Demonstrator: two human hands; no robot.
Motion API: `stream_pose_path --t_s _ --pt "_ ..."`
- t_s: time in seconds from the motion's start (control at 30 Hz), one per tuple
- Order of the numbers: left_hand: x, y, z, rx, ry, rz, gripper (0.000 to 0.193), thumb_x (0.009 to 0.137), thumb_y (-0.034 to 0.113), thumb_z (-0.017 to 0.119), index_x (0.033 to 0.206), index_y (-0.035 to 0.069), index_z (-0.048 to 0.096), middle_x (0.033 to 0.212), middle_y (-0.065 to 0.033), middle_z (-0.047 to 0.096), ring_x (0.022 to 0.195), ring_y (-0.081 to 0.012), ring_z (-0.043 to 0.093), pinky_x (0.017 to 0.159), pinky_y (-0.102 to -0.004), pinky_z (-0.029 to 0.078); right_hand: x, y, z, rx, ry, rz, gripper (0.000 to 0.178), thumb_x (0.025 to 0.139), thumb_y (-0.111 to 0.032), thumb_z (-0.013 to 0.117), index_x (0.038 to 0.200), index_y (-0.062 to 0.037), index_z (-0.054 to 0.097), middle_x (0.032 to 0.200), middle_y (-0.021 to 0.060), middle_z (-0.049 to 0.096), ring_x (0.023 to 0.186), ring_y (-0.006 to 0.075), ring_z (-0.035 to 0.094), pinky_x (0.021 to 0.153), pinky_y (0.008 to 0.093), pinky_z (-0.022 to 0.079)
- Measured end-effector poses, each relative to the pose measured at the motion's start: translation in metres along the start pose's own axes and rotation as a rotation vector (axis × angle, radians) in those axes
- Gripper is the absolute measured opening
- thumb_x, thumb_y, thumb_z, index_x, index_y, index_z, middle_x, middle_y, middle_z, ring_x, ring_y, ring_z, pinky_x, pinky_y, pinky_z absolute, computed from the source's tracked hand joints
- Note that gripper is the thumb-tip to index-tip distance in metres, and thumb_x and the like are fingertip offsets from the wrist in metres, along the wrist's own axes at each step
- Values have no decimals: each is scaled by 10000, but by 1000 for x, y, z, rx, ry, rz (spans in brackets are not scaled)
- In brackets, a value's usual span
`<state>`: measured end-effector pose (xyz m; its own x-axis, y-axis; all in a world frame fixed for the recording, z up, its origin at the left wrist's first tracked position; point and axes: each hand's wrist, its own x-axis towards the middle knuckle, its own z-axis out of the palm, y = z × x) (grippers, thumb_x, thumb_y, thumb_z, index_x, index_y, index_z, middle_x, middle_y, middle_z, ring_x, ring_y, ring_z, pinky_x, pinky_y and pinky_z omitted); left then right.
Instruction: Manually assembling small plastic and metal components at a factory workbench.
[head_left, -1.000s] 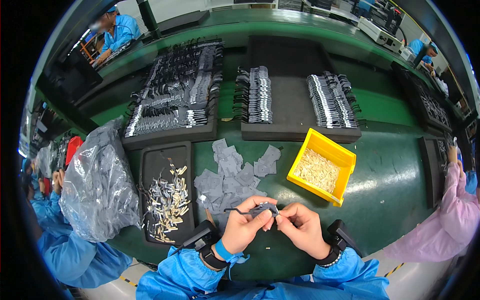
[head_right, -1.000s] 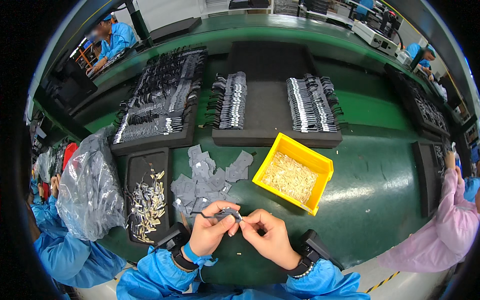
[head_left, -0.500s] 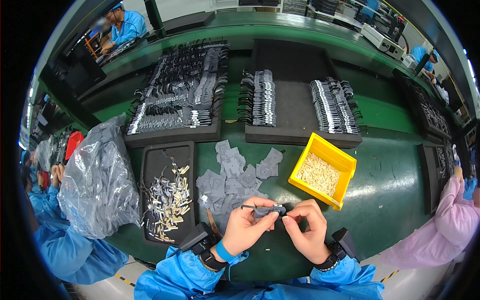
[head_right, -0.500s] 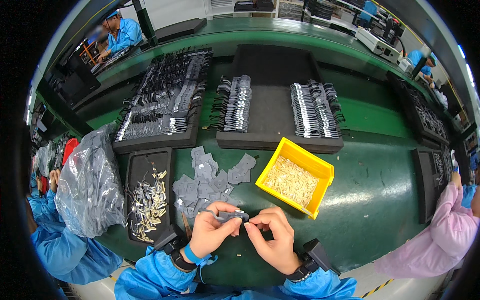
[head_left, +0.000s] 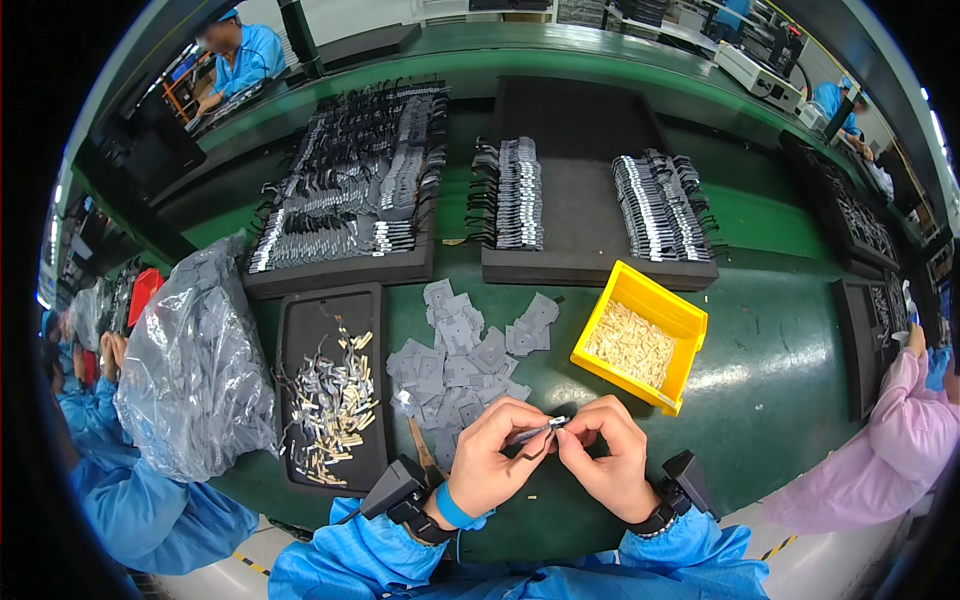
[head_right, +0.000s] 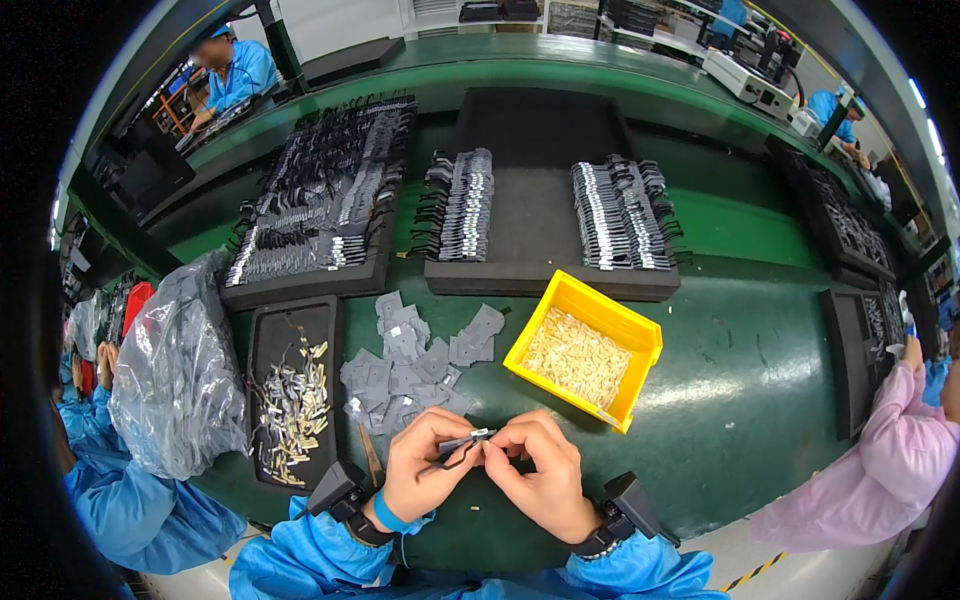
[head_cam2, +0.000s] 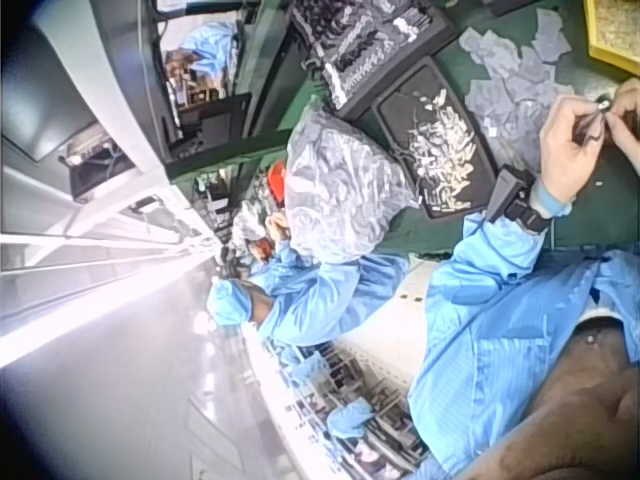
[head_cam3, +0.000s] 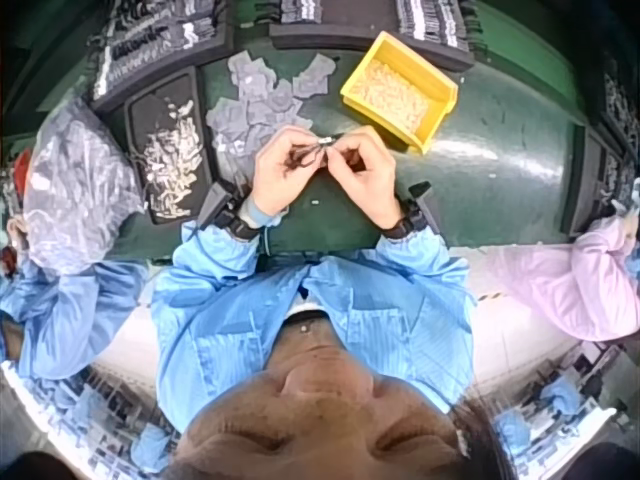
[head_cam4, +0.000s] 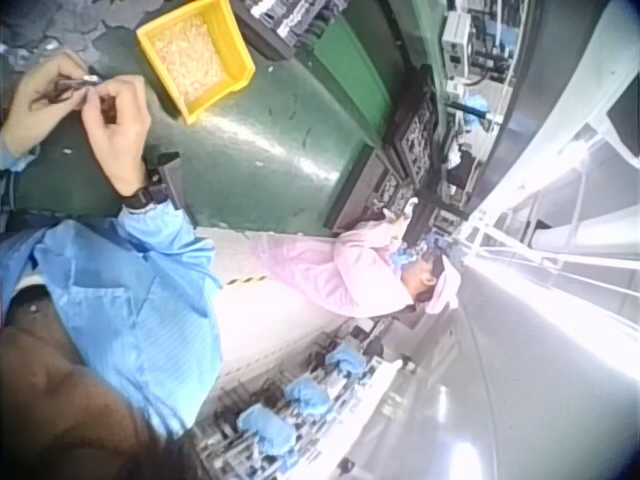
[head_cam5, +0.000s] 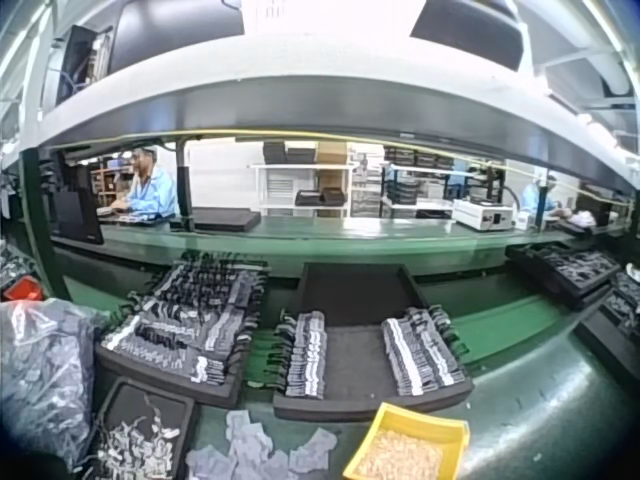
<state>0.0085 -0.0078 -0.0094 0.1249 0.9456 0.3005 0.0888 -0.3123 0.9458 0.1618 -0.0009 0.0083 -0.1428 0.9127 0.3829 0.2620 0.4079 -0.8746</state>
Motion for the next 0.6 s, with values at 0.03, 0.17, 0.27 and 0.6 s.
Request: stream_pose_path --t_s 0.03,0.17,0.27,0.6 --pt "-1 1 0 1 1 0 160 778 -25 605 920 -28 532 898 -101 544 769 -138 595 666 -242 506 0 0 1 1 0 -1 127 701 35 649 757 -10 543 742 52 517 602 103 486 533 210 409" --pt "-1 10 4 -313 -14 -232 172 800 -76 554 963 -51 506 922 -111 511 797 -146 568 682 -248 506 -2 0 1 -45 28 -39 136 703 36 644 762 -14 532 737 50 508 611 100 486 538 206 409" --pt "0 10 3 -366 -37 -270 181 816 -63 541 992 -54 503 922 -106 511 786 -149 572 682 -251 502 -4 4 -1 16 7 28 131 726 34 627 791 -17 525 760 44 508 649 87 495 557 201 412" --pt "1 13 3 -456 -79 -331 182 852 21 540 1020 -23 488 899 -82 544 728 -111 537 659 -237 468 -4 11 2 167 -17 149 101 783 -9 608 877 12 577 793 57 553 620 71 509 530 187 400"
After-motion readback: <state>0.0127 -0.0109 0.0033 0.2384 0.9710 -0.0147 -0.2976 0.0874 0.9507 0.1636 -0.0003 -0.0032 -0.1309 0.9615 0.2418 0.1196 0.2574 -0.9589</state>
